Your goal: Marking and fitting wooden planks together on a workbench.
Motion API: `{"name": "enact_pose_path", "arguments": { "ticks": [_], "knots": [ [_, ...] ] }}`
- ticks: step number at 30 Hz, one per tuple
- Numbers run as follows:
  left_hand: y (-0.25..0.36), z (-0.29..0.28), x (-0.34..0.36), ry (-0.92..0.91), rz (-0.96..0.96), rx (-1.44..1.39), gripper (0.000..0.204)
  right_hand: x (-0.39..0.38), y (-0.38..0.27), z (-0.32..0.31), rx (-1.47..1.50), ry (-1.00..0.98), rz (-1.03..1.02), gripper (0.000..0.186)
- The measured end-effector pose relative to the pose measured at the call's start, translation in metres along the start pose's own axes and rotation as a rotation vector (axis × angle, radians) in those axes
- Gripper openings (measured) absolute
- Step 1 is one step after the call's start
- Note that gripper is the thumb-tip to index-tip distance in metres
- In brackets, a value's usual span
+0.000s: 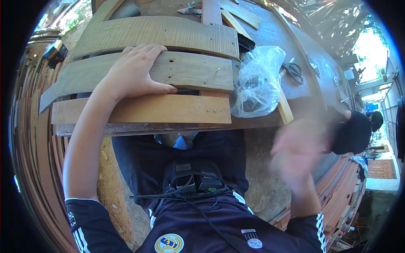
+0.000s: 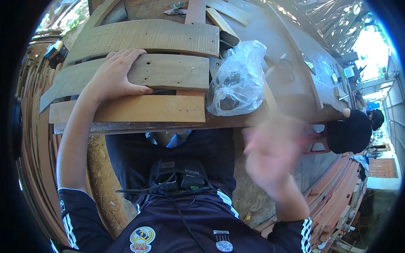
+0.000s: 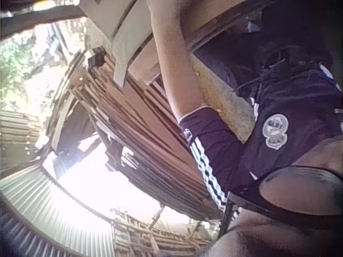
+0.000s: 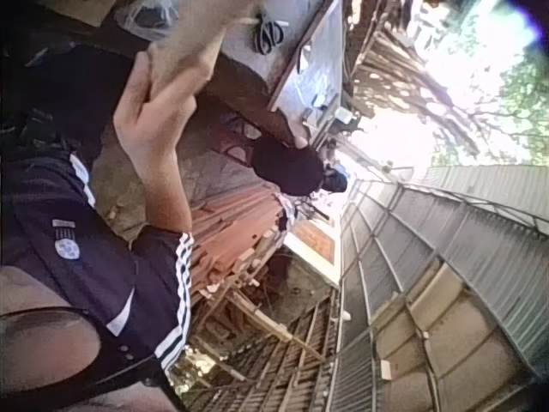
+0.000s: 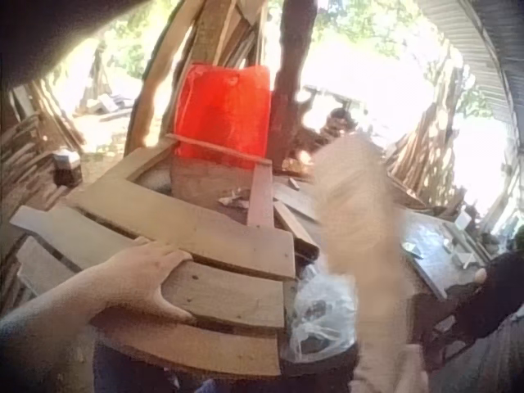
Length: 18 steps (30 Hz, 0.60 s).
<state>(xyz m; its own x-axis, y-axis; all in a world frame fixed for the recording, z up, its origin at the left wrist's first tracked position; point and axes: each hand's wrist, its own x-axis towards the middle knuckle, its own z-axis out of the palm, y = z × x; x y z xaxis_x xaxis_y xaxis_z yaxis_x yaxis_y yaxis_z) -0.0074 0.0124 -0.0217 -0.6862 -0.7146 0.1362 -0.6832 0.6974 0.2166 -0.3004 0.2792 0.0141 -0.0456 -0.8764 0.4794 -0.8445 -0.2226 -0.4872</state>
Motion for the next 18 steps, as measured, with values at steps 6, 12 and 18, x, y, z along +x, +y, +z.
{"name": "enact_pose_path", "arguments": {
  "ticks": [6, 12, 18],
  "knots": [
    [-0.002, 0.002, -0.004, -0.024, 0.012, 0.01, 0.099, 0.013, -0.035, 0.007, 0.184, -0.262, 0.428, 0.026],
    [-0.001, 0.002, 0.006, -0.047, -0.013, 0.013, 0.101, 0.01, -0.01, 0.013, 0.136, -0.339, 0.454, 0.032],
    [-0.001, -0.005, -0.001, -0.077, -0.079, 0.015, 0.103, 0.02, -0.025, -0.009, 0.1, -0.219, 0.423, 0.032]
  ]
}}
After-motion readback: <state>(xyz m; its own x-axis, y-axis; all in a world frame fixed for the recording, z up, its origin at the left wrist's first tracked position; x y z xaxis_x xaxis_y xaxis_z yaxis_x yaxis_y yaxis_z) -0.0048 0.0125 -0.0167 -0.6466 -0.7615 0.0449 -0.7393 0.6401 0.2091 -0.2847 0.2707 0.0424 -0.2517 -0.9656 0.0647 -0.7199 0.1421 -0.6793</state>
